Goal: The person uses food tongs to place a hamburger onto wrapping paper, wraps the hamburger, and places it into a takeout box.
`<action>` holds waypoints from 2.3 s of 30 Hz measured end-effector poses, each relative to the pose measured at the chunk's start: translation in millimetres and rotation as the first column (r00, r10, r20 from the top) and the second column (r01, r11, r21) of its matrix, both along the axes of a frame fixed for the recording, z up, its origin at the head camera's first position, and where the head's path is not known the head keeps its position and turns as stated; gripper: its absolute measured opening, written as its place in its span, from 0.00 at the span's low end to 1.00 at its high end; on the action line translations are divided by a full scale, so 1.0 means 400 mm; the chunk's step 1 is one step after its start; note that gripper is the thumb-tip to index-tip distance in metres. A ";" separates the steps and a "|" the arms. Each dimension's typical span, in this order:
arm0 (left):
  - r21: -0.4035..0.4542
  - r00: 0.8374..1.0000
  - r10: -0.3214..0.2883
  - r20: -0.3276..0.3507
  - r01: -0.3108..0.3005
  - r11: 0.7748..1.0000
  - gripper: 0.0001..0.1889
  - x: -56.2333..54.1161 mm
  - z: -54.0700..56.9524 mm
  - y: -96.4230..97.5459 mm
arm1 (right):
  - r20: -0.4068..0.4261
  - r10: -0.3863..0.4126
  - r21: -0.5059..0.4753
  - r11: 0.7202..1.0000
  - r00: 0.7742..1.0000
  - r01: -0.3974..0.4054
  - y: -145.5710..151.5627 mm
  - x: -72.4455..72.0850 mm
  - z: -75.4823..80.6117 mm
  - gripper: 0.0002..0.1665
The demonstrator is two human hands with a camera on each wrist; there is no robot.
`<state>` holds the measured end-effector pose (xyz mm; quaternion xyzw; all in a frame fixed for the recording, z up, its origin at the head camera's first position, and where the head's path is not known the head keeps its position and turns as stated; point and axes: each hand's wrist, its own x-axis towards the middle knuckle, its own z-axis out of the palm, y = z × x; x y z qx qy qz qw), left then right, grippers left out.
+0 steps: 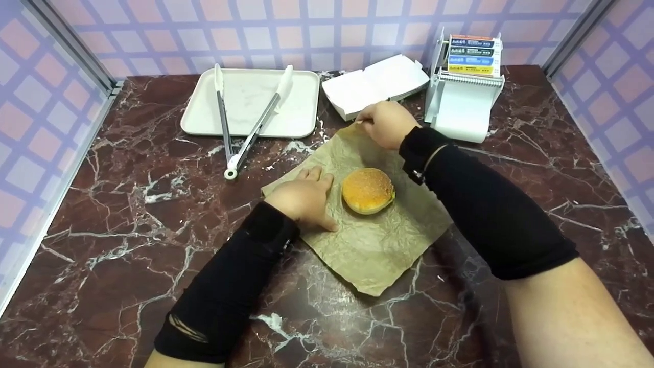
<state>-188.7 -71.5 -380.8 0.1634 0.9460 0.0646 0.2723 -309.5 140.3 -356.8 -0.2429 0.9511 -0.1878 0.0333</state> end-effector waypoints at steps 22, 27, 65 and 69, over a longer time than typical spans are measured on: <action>0.008 1.000 0.018 -0.021 -0.018 1.000 0.63 -0.046 -0.002 0.003 | -0.016 0.010 -0.150 0.989 1.000 -0.013 0.039 0.124 0.037 0.12; -0.032 0.996 -0.009 -0.092 0.006 0.999 0.58 -0.024 0.001 0.013 | -0.026 0.026 -0.143 0.989 0.999 -0.030 0.047 0.159 0.035 0.12; -0.099 0.992 -0.004 -0.123 -0.009 0.995 0.45 -0.018 -0.007 0.019 | -0.383 0.280 0.107 0.960 0.880 -0.259 0.065 0.359 -0.077 0.17; -0.094 0.992 0.001 -0.129 -0.013 0.996 0.44 -0.018 -0.010 0.018 | -0.408 0.283 0.129 0.959 0.868 -0.252 0.061 0.369 -0.080 0.17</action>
